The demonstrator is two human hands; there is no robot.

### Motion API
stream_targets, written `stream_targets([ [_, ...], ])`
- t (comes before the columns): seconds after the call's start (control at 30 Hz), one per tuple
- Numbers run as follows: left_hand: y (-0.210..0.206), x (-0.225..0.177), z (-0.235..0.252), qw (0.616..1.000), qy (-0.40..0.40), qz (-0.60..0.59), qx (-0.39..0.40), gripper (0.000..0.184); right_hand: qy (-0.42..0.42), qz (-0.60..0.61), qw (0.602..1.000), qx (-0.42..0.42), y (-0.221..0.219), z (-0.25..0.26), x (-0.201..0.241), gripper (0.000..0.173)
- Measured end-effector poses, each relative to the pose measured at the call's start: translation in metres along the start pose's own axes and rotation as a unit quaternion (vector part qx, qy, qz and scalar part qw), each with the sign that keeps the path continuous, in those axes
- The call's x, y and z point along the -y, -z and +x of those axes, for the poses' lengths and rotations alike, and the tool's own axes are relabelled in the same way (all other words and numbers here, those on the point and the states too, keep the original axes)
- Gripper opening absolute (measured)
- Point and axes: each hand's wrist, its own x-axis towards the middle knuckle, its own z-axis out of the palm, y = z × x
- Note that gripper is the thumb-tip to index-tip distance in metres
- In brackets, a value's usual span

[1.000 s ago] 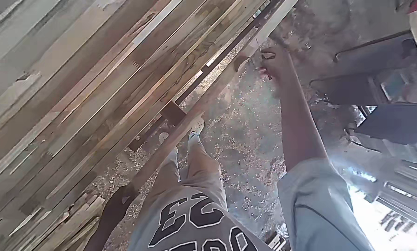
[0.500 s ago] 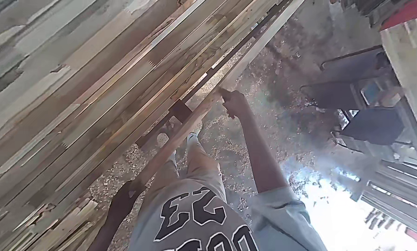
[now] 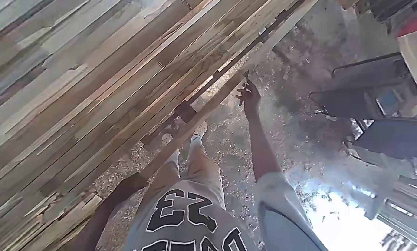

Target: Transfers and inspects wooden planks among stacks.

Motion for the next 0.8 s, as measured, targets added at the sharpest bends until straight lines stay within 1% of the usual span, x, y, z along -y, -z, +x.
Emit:
stream_targets([
  [0.03,0.0,-0.002,0.002,1.0,0.009,-0.018,0.006,0.06,0.012,-0.069,0.997,-0.011,-0.004,0.004,-0.012,0.05],
  [0.07,-0.001,-0.003,0.006,0.999,0.025,-0.027,0.009,0.055,0.015,-0.163,0.986,-0.024,-0.006,0.002,-0.02,0.048],
  [0.13,-0.003,-0.007,0.01,0.998,0.055,-0.023,0.012,0.049,-0.003,-0.331,0.943,-0.017,-0.004,-0.011,-0.016,0.046],
  [0.17,-0.004,-0.01,0.008,0.998,0.067,-0.017,0.009,0.049,-0.018,-0.381,0.924,-0.009,0.001,-0.016,-0.008,0.046],
  [0.23,-0.007,-0.015,0.004,0.996,0.084,0.0,-0.016,0.051,-0.046,-0.43,0.902,0.001,0.019,-0.01,0.017,0.046],
  [0.27,-0.01,-0.015,0.002,0.996,0.083,0.001,-0.035,0.052,-0.067,-0.438,0.896,0.012,0.029,0.003,0.033,0.044],
  [0.33,-0.014,-0.012,0.0,0.995,0.07,0.018,-0.062,0.056,-0.09,-0.414,0.905,0.023,0.045,0.043,0.061,0.038],
  [0.37,-0.016,-0.011,-0.001,0.995,0.067,0.032,-0.07,0.06,-0.109,-0.399,0.91,0.03,0.05,0.066,0.071,0.039],
  [0.43,-0.017,-0.015,-0.007,0.993,0.072,0.055,-0.077,0.069,-0.164,-0.372,0.913,0.047,0.048,0.098,0.083,0.042],
  [0.47,-0.017,-0.018,-0.01,0.991,0.08,0.066,-0.084,0.072,-0.187,-0.352,0.915,0.061,0.044,0.103,0.085,0.043],
  [0.5,-0.019,-0.02,-0.013,0.989,0.087,0.078,-0.09,0.075,-0.201,-0.337,0.917,0.073,0.038,0.099,0.084,0.042],
  [0.57,-0.022,-0.024,-0.016,0.985,0.102,0.102,-0.094,0.079,-0.215,-0.326,0.914,0.108,0.021,0.074,0.08,0.039],
  [0.7,-0.026,-0.023,-0.016,0.981,0.095,0.132,-0.104,0.083,-0.246,-0.316,0.902,0.161,-0.023,-0.007,0.084,0.022],
  [0.73,-0.025,-0.023,-0.016,0.981,0.086,0.133,-0.108,0.084,-0.255,-0.318,0.896,0.174,-0.03,-0.021,0.083,0.023],
  [0.8,-0.026,-0.022,-0.02,0.983,0.067,0.131,-0.114,0.086,-0.287,-0.298,0.885,0.214,-0.035,-0.048,0.088,0.032],
])
